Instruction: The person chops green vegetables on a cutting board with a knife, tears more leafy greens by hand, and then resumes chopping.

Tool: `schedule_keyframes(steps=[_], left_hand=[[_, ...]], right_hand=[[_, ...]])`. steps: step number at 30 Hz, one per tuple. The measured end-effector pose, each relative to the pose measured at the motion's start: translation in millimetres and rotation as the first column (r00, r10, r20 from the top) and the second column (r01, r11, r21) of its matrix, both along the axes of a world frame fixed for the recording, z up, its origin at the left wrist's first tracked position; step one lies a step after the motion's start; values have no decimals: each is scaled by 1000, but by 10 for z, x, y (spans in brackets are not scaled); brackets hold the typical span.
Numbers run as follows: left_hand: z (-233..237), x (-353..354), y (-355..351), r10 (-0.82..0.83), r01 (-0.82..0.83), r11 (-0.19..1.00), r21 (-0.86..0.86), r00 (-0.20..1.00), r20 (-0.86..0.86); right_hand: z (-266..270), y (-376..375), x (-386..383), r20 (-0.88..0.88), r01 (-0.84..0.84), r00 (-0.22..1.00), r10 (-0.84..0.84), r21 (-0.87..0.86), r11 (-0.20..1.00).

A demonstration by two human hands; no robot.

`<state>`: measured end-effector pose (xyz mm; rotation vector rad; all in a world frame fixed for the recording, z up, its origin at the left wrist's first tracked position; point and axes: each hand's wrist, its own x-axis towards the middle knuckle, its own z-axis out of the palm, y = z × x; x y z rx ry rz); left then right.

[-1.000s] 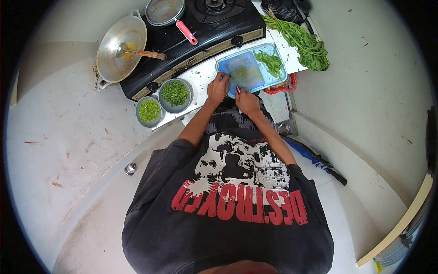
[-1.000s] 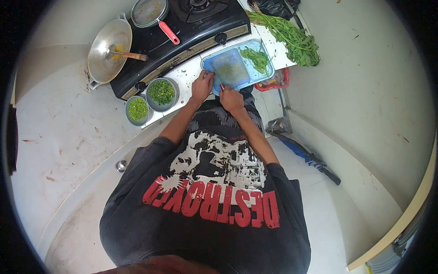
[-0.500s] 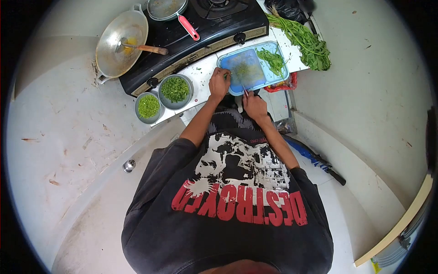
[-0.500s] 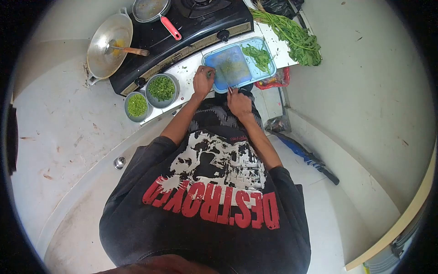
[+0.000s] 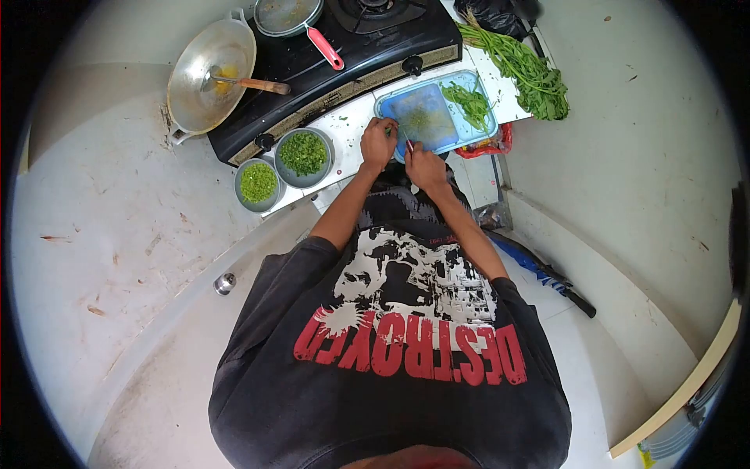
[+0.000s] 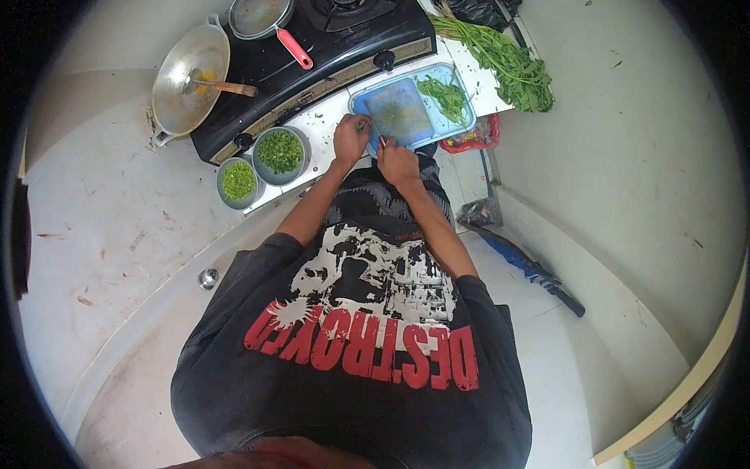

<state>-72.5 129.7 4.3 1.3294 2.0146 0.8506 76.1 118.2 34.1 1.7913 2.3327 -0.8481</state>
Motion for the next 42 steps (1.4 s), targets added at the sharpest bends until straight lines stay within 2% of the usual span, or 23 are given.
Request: schedule_keyframes(steps=[6,12,21,24,27,32,42], left_hand=[[-32,-9,-1,-8,8,999,54,1000,3],[-79,-17,9,-8,8,1000,28,1000,11],[-44,-37,33,11,-13,999,52,999,35],[-4,-53,33,-21,20,998,63,1000,14],[7,-77,37,-46,44,997,61,999,23],[-17,-90,48,-56,55,996,63,998,9],[-75,-101,74,-77,77,995,59,997,-6]], right_hand=[[0,-60,40,-5,13,1000,-13,0,1000],[-68,-112,133,-34,9,999,-7,58,998],[5,-269,306,13,-23,1000,22,77,997],[2,-298,390,16,-9,1000,9,11,1000],[-12,-282,434,49,32,998,-35,55,998],[6,-147,280,-35,21,999,-20,42,999],[-106,-81,78,-55,3,998,3,104,995]])
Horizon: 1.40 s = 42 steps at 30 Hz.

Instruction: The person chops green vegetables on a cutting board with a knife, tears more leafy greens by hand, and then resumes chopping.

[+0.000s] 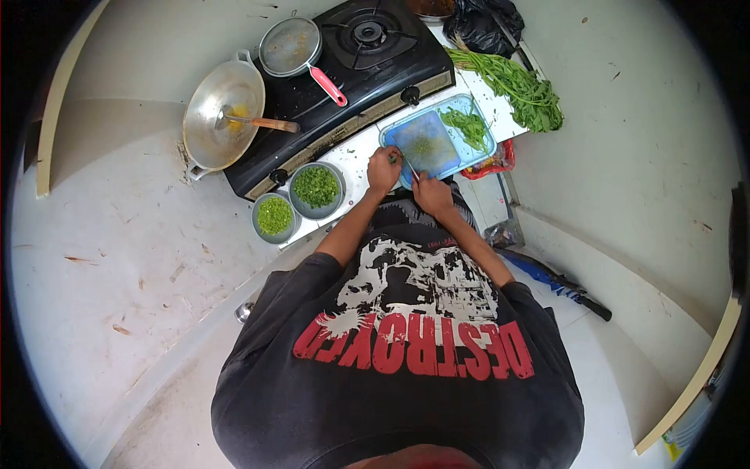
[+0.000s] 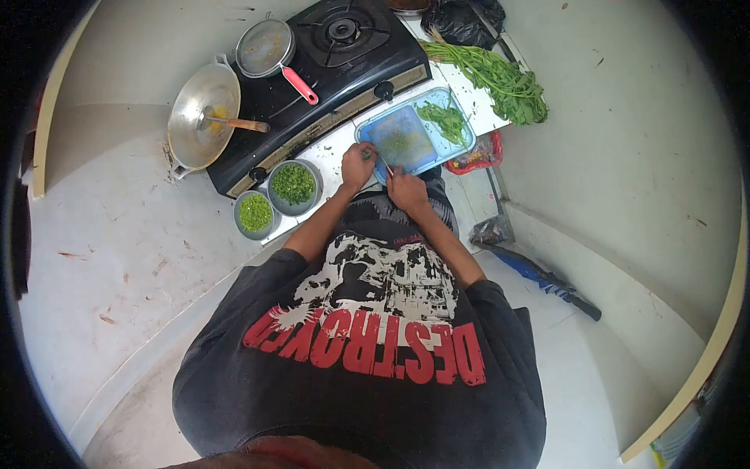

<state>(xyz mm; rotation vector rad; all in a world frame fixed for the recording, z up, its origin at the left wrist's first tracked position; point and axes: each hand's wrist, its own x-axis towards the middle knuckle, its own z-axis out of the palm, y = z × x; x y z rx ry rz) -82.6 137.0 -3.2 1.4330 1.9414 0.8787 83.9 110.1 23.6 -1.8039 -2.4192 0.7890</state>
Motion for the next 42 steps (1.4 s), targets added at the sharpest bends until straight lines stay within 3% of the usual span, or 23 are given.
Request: schedule_keyframes(steps=[3,12,15,22,26,30,33,37,38,40,42], left_hand=[[3,-5,7,6,-7,1000,22,999,33],[91,-9,55,0,-1,983,-185,1000,-3],[9,-29,56,-6,10,992,-126,1000,29],[50,-123,82,-33,57,977,-205,992,121],[-99,-233,-21,105,-55,979,-198,962,251],[148,-243,-116,263,-162,942,-293,899,351],[224,-216,-164,225,-166,972,-168,869,440],[552,-60,-118,241,-131,969,-208,676,696],[684,-16,-110,254,-98,965,-244,588,768],[944,110,-84,229,-74,972,-225,538,811],[1160,207,-76,177,-31,982,-185,471,864]], right_hand=[[34,12,40,30,-23,999,25,-59,998],[-36,64,303,65,-131,989,135,-69,989],[-34,117,314,86,-152,984,159,-79,985],[-69,337,363,6,-251,968,252,-49,967],[88,466,714,69,-296,952,298,-36,954],[-16,654,937,79,-298,951,299,-21,954],[145,827,879,-10,-289,957,289,-23,957],[462,884,667,-273,-144,958,82,-214,966],[504,860,606,-436,-102,899,-34,-284,953],[612,790,475,-681,-60,675,-285,-436,898],[871,771,381,-719,-13,610,-333,-429,903]])
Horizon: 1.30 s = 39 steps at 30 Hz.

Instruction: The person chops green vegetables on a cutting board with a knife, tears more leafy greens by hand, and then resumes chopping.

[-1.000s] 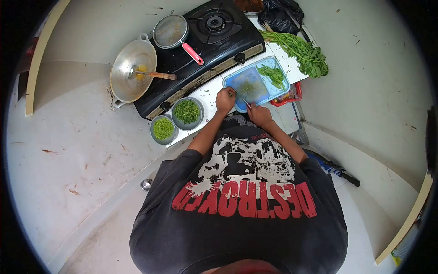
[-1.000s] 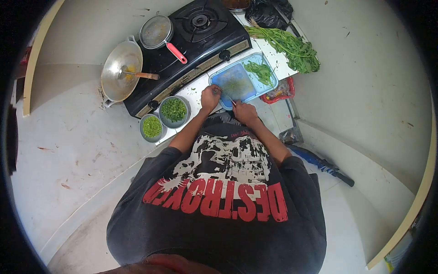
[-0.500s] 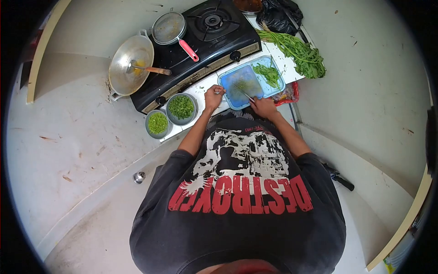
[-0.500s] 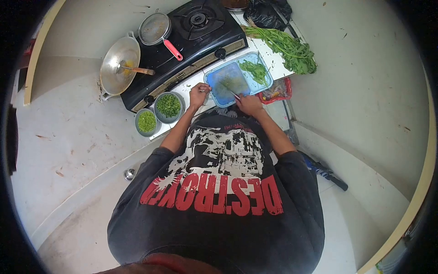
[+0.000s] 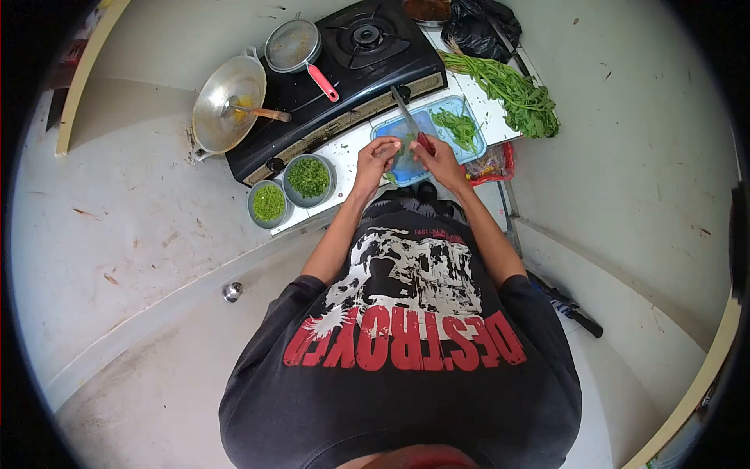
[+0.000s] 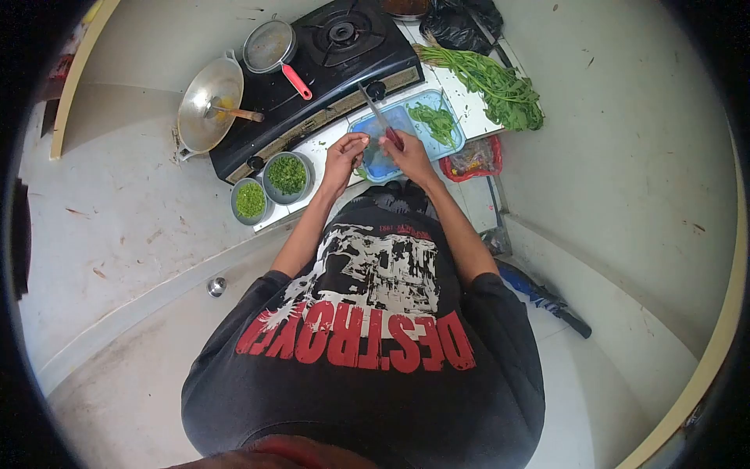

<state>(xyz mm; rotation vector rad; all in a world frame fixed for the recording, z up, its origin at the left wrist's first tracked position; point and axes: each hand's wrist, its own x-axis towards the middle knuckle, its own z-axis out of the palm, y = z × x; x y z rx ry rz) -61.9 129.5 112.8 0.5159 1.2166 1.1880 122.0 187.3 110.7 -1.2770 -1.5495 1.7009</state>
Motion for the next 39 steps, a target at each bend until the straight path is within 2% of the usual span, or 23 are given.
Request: schedule_keyframes(steps=[4,7,12,18,22,25,27,34,37,39], left_hand=[[392,169,52,14,-20,998,52,994,105],[538,223,72,-5,-5,996,88,993,114],[657,262,60,-87,73,992,106,988,127],[670,280,34,-196,198,978,66,980,-34],[728,300,44,-194,197,980,22,975,-110],[712,310,63,-180,186,982,28,972,-151],[709,330,85,-159,174,984,50,963,-217],[464,234,33,-184,191,980,61,978,-100],[373,182,14,-195,198,980,11,975,-111],[214,120,0,-208,210,978,3,968,-138]], right_hand=[[510,-42,-67,-233,119,964,-129,-56,991],[656,-31,9,-292,136,945,-146,-55,989],[762,9,179,-205,65,976,-72,-41,997],[740,41,208,-219,96,970,-106,-55,994],[714,111,195,-182,127,974,-135,-57,990],[734,173,209,-124,7,992,-8,-7,1000],[705,185,206,-147,-6,989,3,-19,1000],[506,184,203,-195,-53,980,34,-94,994],[429,180,198,-133,-78,989,69,-65,995],[328,187,186,-57,-68,996,62,-106,992]])
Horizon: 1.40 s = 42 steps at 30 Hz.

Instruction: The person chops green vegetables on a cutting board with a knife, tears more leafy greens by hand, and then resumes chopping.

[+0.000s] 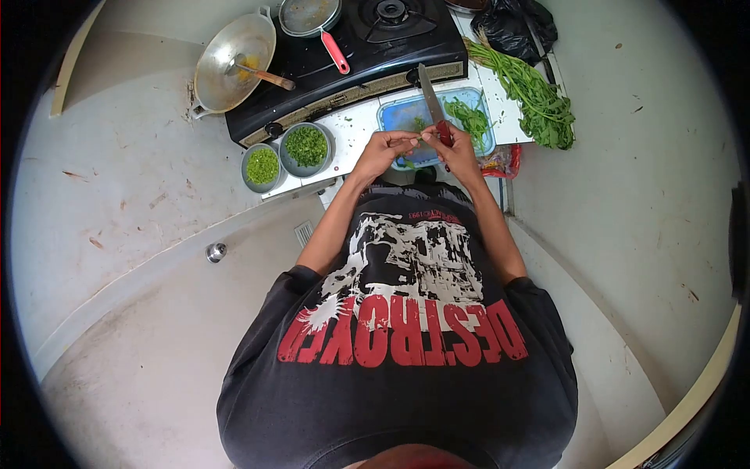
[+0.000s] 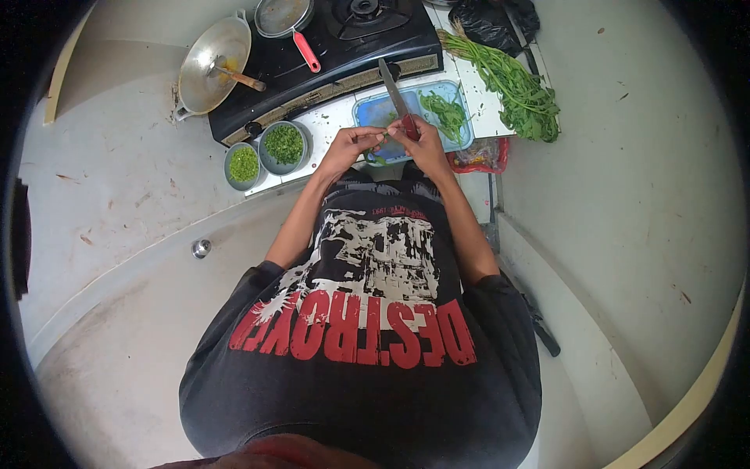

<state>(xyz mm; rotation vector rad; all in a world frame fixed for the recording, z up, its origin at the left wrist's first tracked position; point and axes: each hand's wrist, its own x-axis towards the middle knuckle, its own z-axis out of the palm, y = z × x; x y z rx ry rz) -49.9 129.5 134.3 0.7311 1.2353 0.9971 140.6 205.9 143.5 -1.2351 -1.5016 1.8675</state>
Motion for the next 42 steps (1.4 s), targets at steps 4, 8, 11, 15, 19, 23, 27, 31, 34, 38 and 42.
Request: schedule_keyframes(steps=[4,8,11,15,19,23,27,31,34,38,42], left_hand=[[-475,-268,43,-13,13,1000,-2,967,-253],[-693,-400,166,53,-47,999,26,782,-621],[-872,-354,256,114,20,984,175,687,-718],[-1176,-164,259,188,124,940,319,590,-785],[-1229,-43,180,216,130,935,329,529,-821],[-1260,-18,92,236,150,924,352,502,-832],[-1242,-20,124,241,136,925,354,511,-825],[-1353,-35,169,257,45,942,332,535,-805],[-1395,-24,222,213,-99,975,197,653,-726],[-1248,1,251,226,-219,971,96,713,-663],[-1286,-27,220,225,-86,971,223,637,-737]], right_hand=[[-469,66,32,147,-14,989,3,73,997],[-708,32,142,396,-78,918,13,150,986],[-892,-131,204,436,-81,900,-1,170,982],[-970,-253,300,445,-134,895,23,220,966],[-1002,-340,379,518,-212,855,19,316,925],[-1050,-420,378,564,-333,818,113,305,892],[-1012,-447,300,687,-435,717,119,308,846],[-983,-455,180,740,-498,661,126,307,811],[-912,-422,114,760,-516,638,124,302,801],[-924,-370,14,773,-521,627,99,322,790],[-984,-398,-54,759,-510,646,82,350,786]])
